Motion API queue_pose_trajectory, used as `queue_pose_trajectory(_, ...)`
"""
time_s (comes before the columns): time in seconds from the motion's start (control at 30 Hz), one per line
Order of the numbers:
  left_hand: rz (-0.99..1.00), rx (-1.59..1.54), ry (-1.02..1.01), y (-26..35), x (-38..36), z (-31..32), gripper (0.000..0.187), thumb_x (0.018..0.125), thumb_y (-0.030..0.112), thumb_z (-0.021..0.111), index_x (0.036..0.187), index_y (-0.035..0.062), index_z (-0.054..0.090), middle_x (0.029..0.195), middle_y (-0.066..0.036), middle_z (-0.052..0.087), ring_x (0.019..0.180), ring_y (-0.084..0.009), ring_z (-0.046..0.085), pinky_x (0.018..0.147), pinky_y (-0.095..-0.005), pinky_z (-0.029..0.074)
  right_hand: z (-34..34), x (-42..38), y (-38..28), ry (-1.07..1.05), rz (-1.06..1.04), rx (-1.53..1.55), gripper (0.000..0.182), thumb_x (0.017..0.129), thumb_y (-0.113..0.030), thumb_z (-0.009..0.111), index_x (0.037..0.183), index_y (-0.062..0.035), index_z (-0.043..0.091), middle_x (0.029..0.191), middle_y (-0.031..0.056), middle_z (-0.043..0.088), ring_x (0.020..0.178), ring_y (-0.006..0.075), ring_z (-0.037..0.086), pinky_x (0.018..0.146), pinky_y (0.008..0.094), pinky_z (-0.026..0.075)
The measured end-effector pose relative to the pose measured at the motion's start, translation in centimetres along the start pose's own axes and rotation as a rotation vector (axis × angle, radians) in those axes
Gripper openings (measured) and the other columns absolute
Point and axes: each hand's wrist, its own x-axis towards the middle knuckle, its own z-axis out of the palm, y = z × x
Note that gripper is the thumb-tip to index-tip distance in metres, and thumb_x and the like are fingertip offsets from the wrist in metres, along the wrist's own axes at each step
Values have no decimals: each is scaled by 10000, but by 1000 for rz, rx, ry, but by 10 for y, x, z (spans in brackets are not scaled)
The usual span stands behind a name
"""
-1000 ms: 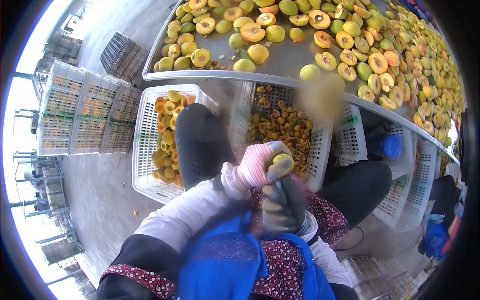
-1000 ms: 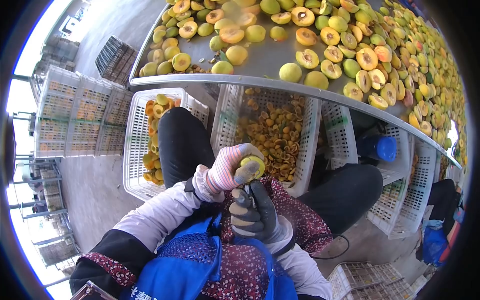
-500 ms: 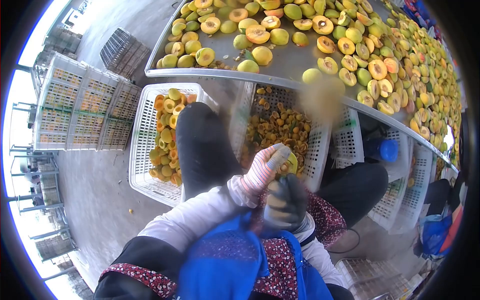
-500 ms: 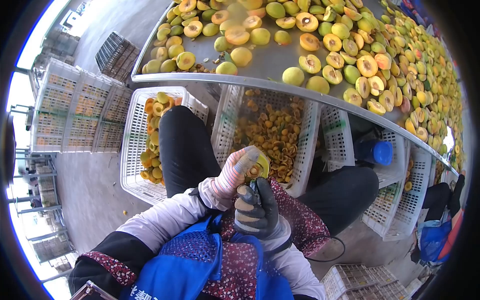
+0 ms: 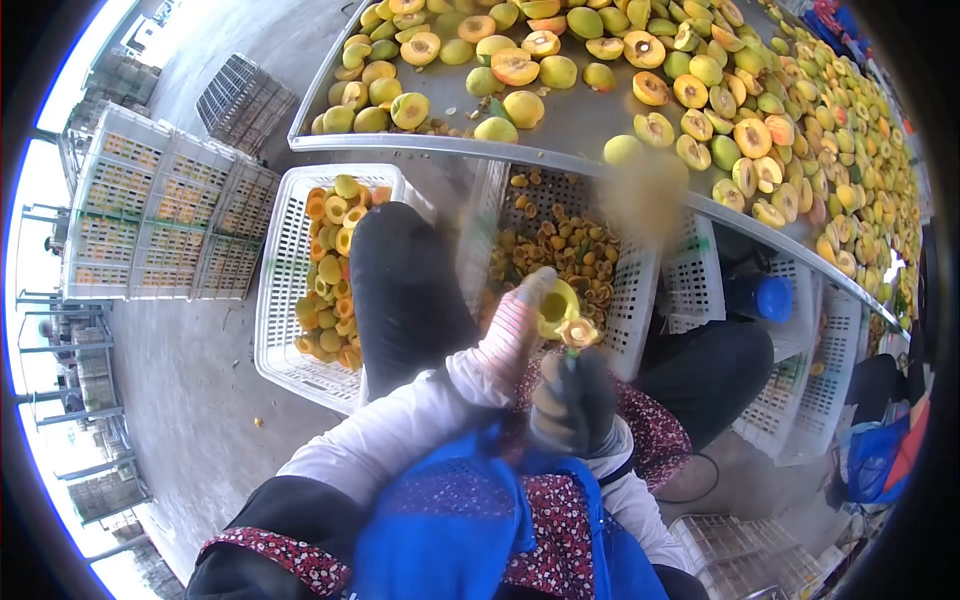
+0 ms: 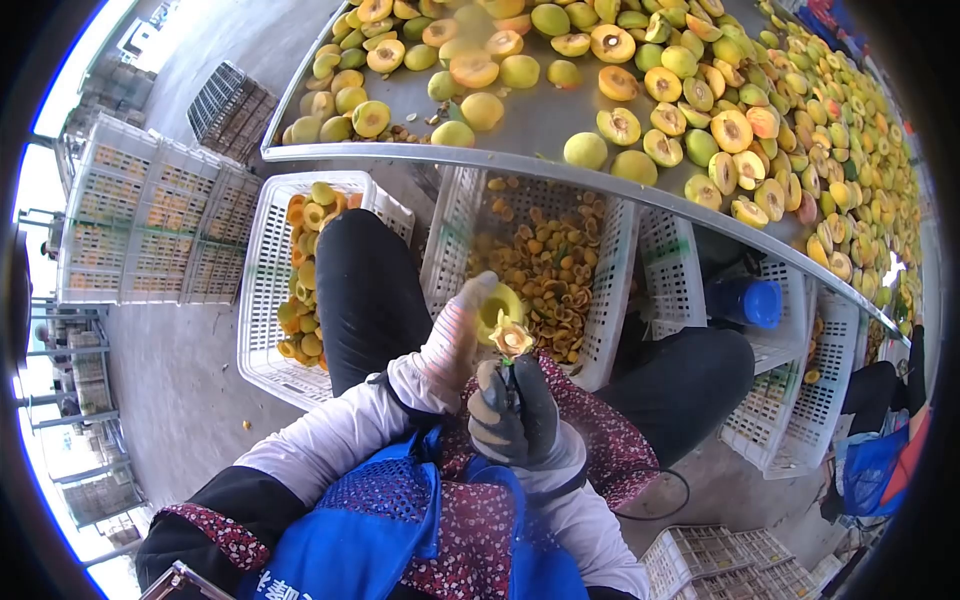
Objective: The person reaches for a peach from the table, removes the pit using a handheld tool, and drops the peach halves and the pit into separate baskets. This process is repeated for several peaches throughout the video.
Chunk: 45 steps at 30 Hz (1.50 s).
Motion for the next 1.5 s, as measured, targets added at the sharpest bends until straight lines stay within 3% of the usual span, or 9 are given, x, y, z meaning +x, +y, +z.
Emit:
queue_pose_trajectory(0.07,-39,-29,278,19,-10,11,335,883,439,573,955,112,580,810,-36,624,663,-140,589,551,-260,462,-11,-4,-5,-25,-44,25,488,970,-544,341,985,-89,515,637,17,410,423,98,352,343,238,301)
queue_pose_trajectory(0.33,1027,492,357,130,-20,-120,336,885,331,644,1062,48,617,882,-46,625,785,-119,555,716,-270,458,-22,-4,-20,247,-69,72,459,983,-488,386,879,-78,564,593,-14,344,397,72,253,333,221,209)
queue_pose_trajectory(0.4,773,1504,814,180,-46,-136,365,849,336,679,1090,70,612,961,-127,627,841,-209,591,770,-324,476,-19,-4,-27,327,-65,95,455,977,-495,396,881,-83,563,595,-12,346,401,77,250,338,232,201)
queue_pose_trajectory(0.47,833,1887,1128,205,-38,-177,386,828,326,695,1114,82,607,1040,-191,598,939,-312,587,826,-386,475,-24,-4,-32,408,-68,133,455,972,-504,400,884,-88,560,596,-11,349,403,77,249,340,231,200)
queue_pose_trajectory(0.8,1197,1728,525,281,103,45,500,794,464,663,1156,124,603,1094,-151,608,1025,-310,593,876,-391,467,-41,17,-42,715,-124,-118,447,905,-556,516,824,-116,518,563,-42,335,399,67,268,349,215,208)
queue_pose_trajectory(1.03,792,2286,438,280,248,136,738,840,562,549,1424,196,285,1147,-143,630,1096,-333,585,904,-470,449,-47,24,-49,782,-209,-162,419,904,-541,531,829,-129,526,535,-43,323,378,75,259,355,232,197)
queue_pose_trajectory(1.27,737,2338,-64,240,220,127,513,789,313,664,1244,129,513,1008,-132,645,956,-322,623,825,-420,500,-65,30,-52,753,-265,-191,397,899,-525,551,852,-131,529,550,-34,376,397,86,316,364,234,247)
queue_pose_trajectory(1.37,731,2507,73,225,175,130,549,767,313,700,1230,91,505,1000,-141,635,928,-341,623,782,-416,518,-40,34,-62,831,-241,-282,399,899,-522,552,864,-125,528,563,-29,392,425,87,348,384,235,275)
queue_pose_trajectory(1.5,920,1918,62,209,112,120,552,761,297,748,1189,45,507,902,-91,607,808,-228,627,733,-349,524,-17,31,-65,871,-253,-693,419,903,-525,541,875,-107,521,587,-27,408,446,90,363,400,241,284)
